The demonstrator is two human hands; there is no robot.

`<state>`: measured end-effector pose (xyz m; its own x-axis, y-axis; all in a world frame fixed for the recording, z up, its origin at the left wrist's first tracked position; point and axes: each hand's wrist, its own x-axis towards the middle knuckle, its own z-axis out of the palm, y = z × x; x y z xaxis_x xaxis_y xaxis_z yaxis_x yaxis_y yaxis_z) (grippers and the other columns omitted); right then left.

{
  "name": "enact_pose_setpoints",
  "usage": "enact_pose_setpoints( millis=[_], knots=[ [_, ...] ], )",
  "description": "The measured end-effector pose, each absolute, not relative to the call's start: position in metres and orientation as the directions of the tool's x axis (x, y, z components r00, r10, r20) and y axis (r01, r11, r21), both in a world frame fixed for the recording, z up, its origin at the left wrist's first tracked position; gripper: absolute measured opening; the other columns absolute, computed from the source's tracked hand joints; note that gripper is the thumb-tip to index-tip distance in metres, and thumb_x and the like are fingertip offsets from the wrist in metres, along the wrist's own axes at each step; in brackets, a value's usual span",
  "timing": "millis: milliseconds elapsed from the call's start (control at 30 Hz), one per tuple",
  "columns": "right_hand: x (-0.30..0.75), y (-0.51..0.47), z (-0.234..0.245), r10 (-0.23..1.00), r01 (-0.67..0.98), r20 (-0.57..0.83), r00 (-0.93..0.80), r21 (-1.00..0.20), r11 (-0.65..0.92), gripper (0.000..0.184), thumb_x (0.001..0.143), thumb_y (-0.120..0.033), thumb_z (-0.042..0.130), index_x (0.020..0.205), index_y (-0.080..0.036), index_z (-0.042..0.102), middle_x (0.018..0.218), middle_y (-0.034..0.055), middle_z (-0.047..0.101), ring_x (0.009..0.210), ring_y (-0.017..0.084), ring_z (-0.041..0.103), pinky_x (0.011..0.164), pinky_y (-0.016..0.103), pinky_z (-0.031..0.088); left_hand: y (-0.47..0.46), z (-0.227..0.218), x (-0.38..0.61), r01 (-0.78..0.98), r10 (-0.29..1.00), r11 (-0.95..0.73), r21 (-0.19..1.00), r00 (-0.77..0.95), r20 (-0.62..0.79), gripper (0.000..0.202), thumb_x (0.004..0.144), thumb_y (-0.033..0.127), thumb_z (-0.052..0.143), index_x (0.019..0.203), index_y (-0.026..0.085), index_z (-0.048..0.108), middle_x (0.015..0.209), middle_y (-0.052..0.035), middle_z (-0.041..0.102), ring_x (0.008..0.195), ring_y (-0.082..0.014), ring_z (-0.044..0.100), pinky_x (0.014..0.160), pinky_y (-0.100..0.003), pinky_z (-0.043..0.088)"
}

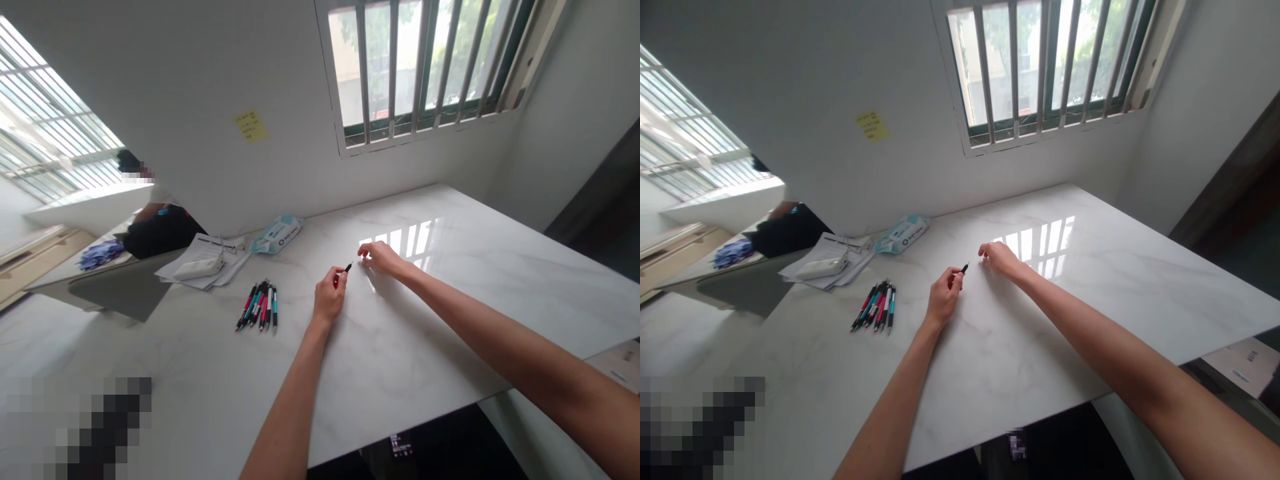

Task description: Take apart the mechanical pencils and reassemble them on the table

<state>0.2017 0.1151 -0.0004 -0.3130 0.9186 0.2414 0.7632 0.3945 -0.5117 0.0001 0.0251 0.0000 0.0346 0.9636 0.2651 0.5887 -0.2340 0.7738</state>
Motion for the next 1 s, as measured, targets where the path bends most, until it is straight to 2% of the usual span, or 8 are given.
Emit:
enact_pose_setpoints(
  millis=[133, 233, 333, 433, 567, 700, 800, 1000],
  knots=[
    [0.21, 0.082, 0.002, 0.864, 0.684, 0.418, -0.28, -0.544, 0.485, 0.025, 0.087, -0.005, 0.057, 0.099, -0.02, 0.073, 0.101, 0.0065, 0.076, 0.088, 0.02, 0.067, 0.079, 0.029, 0.048, 0.023, 0.004, 0.004, 0.571, 0.964, -0.217, 0.791, 0.001, 0.264, 0.021, 0.099, 0.037, 0.049, 0.097, 0.023, 0.065, 0.069, 0.0035, 0.057, 0.061, -0.0139, 0.05, 0.063, -0.025, 0.037],
    [0.211, 0.054, 0.006, 0.817, 0.547, 0.501, -0.285, -0.615, 0.568, 0.004, 0.09, -0.022, 0.064, 0.093, -0.021, 0.067, 0.09, 0.003, 0.073, 0.08, 0.018, 0.063, 0.074, 0.029, 0.047, 0.02, 0.007, 0.009, 0.535, 0.959, -0.234, 0.812, -0.012, 0.284, 0.023, 0.099, 0.03, 0.045, 0.108, 0.023, 0.064, 0.078, 0.002, 0.062, 0.063, -0.0135, 0.051, 0.065, -0.025, 0.039],
    [0.205, 0.037, 0.012, 0.844, 0.496, 0.451, -0.292, -0.683, 0.536, 0.033, 0.092, -0.046, 0.068, 0.073, -0.022, 0.056, 0.067, -0.0016, 0.06, 0.061, 0.014, 0.051, 0.061, 0.029, 0.04, 0.013, 0.01, 0.014, 0.494, 0.947, -0.294, 0.818, 0.034, 0.32, 0.03, 0.102, 0.035, 0.043, 0.121, 0.023, 0.063, 0.085, 0.0012, 0.065, 0.066, -0.0134, 0.054, 0.068, -0.024, 0.042],
    [0.199, 0.03, 0.01, 0.871, 0.468, 0.359, -0.335, -0.739, 0.485, 0.06, 0.094, -0.062, 0.061, 0.056, -0.022, 0.038, 0.052, -0.004, 0.038, 0.052, 0.012, 0.035, 0.053, 0.03, 0.028, 0.001, 0.012, 0.021, 0.512, 0.941, -0.326, 0.795, 0.091, 0.327, 0.034, 0.105, 0.038, 0.041, 0.127, 0.024, 0.062, 0.089, 0.0001, 0.068, 0.074, -0.015, 0.058, 0.073, -0.024, 0.045],
    [0.195, 0.029, 0.0, 0.918, 0.422, 0.303, -0.254, -0.819, 0.387, 0.071, 0.091, -0.076, 0.057, 0.048, -0.023, 0.033, 0.047, -0.0031, 0.032, 0.047, 0.012, 0.029, 0.048, 0.032, 0.022, -0.01, 0.008, 0.03, 0.62, 0.949, -0.308, 0.721, 0.152, 0.275, 0.026, 0.105, 0.032, 0.042, 0.119, 0.024, 0.062, 0.087, -0.0012, 0.069, 0.077, -0.0182, 0.063, 0.076, -0.027, 0.045],
    [0.195, 0.027, -0.003, 0.941, 0.344, 0.241, -0.237, -0.885, 0.313, 0.067, 0.088, -0.077, 0.059, 0.051, -0.023, 0.046, 0.047, -0.0031, 0.035, 0.046, 0.012, 0.03, 0.047, 0.032, 0.023, -0.014, 0.006, 0.034, 0.714, 0.964, -0.257, 0.651, 0.147, 0.221, 0.023, 0.104, 0.032, 0.041, 0.112, 0.024, 0.062, 0.085, -0.0038, 0.069, 0.078, -0.0223, 0.065, 0.075, -0.03, 0.045],
    [0.193, 0.023, 0.0, 0.929, 0.273, 0.24, -0.28, -0.908, 0.317, 0.062, 0.089, -0.074, 0.059, 0.055, -0.023, 0.052, 0.05, -0.0023, 0.041, 0.047, 0.013, 0.034, 0.049, 0.032, 0.027, -0.016, 0.006, 0.033, 0.703, 0.966, -0.251, 0.665, 0.142, 0.216, 0.021, 0.102, 0.032, 0.043, 0.107, 0.025, 0.063, 0.081, -0.0028, 0.068, 0.074, -0.0215, 0.063, 0.072, -0.03, 0.044],
    [0.191, 0.021, -0.001, 0.884, 0.221, 0.284, -0.371, -0.898, 0.381, 0.053, 0.092, -0.066, 0.061, 0.064, -0.022, 0.063, 0.06, 0.0018, 0.055, 0.056, 0.016, 0.047, 0.053, 0.031, 0.037, -0.013, 0.002, 0.029, 0.665, 0.97, -0.242, 0.707, 0.174, 0.168, 0.004, 0.085, 0.021, 0.062, 0.088, 0.024, 0.063, 0.074, 0.0014, 0.064, 0.066, -0.0155, 0.055, 0.068, -0.028, 0.043]
  ],
)
